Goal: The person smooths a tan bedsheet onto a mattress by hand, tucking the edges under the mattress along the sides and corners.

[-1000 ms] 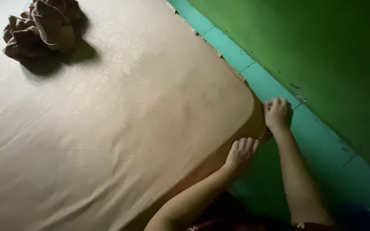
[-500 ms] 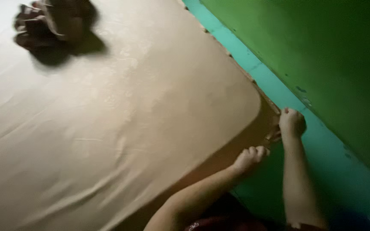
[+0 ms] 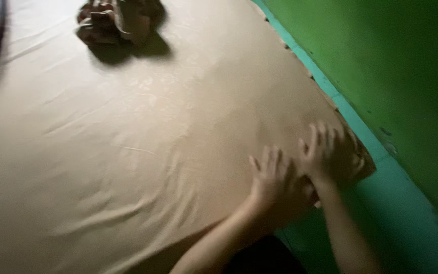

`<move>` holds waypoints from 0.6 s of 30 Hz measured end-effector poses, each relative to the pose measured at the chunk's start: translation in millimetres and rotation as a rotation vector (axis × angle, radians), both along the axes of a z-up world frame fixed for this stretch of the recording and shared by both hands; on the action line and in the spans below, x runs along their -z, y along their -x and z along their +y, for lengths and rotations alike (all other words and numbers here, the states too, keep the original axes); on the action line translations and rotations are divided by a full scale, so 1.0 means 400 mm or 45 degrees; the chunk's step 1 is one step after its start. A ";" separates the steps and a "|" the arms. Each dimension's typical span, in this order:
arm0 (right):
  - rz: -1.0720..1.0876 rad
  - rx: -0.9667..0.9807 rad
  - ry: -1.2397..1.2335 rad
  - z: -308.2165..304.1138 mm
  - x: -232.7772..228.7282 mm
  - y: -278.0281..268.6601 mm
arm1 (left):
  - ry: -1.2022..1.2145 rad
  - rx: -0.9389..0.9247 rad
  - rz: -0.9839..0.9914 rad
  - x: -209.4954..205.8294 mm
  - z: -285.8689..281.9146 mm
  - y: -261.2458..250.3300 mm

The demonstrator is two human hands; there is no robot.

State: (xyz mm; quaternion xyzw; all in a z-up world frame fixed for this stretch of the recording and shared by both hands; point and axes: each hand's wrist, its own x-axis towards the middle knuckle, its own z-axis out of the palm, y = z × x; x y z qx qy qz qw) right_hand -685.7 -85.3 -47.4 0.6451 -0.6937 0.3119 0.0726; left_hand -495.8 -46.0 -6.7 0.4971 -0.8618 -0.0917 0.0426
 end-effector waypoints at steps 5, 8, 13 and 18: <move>-0.017 0.173 -0.273 0.124 0.009 -0.009 | 0.614 0.267 -0.204 0.119 0.174 0.021; 0.168 0.269 -0.254 0.164 -0.028 -0.025 | 0.440 0.670 0.096 0.152 0.185 -0.009; 0.223 0.103 -0.279 0.038 -0.097 -0.099 | 0.035 0.267 0.440 0.067 0.083 -0.209; 0.068 -0.607 -0.271 -0.063 -0.102 -0.259 | 0.380 -0.542 0.059 -0.042 -0.014 -0.436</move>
